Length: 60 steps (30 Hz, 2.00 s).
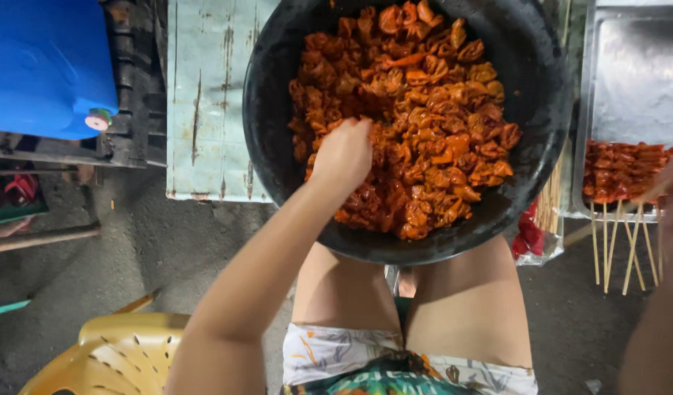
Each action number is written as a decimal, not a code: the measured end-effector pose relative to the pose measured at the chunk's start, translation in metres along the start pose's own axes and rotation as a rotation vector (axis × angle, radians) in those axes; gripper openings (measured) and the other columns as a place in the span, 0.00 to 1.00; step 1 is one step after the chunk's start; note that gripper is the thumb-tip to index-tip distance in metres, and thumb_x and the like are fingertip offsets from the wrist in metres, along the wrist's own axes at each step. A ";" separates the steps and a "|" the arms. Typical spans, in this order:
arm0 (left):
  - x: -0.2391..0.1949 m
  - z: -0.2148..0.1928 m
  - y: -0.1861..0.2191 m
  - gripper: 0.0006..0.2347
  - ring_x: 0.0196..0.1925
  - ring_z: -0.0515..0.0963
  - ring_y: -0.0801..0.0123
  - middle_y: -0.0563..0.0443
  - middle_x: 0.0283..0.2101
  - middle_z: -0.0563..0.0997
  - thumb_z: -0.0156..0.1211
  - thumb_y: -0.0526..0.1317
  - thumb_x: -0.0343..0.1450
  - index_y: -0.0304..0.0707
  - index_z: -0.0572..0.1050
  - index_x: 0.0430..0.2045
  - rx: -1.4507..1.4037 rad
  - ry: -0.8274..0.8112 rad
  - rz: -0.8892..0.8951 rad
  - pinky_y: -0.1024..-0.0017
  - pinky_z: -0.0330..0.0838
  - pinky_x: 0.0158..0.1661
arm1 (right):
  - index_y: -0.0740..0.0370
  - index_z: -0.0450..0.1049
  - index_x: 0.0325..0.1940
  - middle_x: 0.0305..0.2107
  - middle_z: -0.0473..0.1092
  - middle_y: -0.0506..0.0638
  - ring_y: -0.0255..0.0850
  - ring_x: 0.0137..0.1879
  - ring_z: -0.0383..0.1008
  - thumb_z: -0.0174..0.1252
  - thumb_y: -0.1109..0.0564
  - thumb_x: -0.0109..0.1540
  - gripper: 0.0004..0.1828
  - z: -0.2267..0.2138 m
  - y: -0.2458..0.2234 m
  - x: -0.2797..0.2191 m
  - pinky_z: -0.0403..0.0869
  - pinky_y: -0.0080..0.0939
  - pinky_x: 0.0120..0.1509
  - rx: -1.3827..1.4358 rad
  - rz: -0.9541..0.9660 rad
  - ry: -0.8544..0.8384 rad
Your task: The person skewers several pieces of processed animal intestines onto wooden sticks by hand and places the finished skewers on a metal tray.
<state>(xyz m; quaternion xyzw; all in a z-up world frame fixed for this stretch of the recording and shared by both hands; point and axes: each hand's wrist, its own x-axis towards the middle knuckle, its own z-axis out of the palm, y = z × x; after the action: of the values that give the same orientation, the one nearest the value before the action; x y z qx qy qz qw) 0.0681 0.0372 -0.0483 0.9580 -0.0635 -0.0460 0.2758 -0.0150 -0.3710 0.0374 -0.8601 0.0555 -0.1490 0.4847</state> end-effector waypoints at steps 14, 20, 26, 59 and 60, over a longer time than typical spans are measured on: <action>0.065 0.011 -0.007 0.21 0.55 0.75 0.45 0.38 0.56 0.72 0.63 0.38 0.69 0.41 0.70 0.59 0.197 -0.520 0.010 0.55 0.73 0.51 | 0.69 0.76 0.54 0.39 0.79 0.51 0.30 0.38 0.73 0.56 0.62 0.67 0.12 0.064 0.003 -0.161 0.72 0.28 0.38 0.118 0.327 -0.322; 0.037 -0.003 -0.009 0.16 0.42 0.82 0.59 0.45 0.43 0.83 0.63 0.36 0.70 0.31 0.72 0.51 -0.517 -0.132 -0.243 0.66 0.76 0.41 | 0.68 0.74 0.64 0.33 0.75 0.47 0.28 0.31 0.62 0.54 0.62 0.70 0.18 0.063 -0.028 -0.135 0.61 0.28 0.34 0.263 0.372 -0.329; -0.016 -0.018 0.005 0.14 0.41 0.80 0.69 0.47 0.44 0.81 0.59 0.32 0.74 0.31 0.73 0.54 -1.580 -0.205 -0.281 0.73 0.75 0.41 | 0.58 0.74 0.67 0.23 0.68 0.44 0.29 0.30 0.65 0.54 0.63 0.66 0.24 0.075 -0.064 -0.121 0.66 0.30 0.33 0.134 0.299 -0.528; -0.111 -0.031 0.088 0.14 0.56 0.83 0.65 0.41 0.53 0.84 0.54 0.30 0.76 0.33 0.76 0.57 -0.773 0.020 0.068 0.70 0.76 0.55 | 0.57 0.76 0.64 0.24 0.70 0.42 0.28 0.32 0.69 0.56 0.61 0.66 0.21 0.107 -0.072 -0.122 0.68 0.28 0.37 0.199 0.315 -0.540; -0.113 -0.030 0.088 0.15 0.54 0.84 0.65 0.41 0.51 0.84 0.53 0.30 0.75 0.34 0.76 0.57 -0.744 -0.051 0.053 0.70 0.76 0.52 | 0.57 0.76 0.64 0.23 0.70 0.42 0.28 0.31 0.68 0.56 0.61 0.66 0.21 0.109 -0.071 -0.120 0.67 0.29 0.35 0.168 0.325 -0.520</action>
<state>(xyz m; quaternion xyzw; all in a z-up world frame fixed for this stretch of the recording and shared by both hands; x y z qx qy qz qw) -0.0483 -0.0046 0.0298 0.7890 -0.0740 -0.0826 0.6043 -0.0990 -0.2165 0.0203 -0.8063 0.0539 0.1514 0.5693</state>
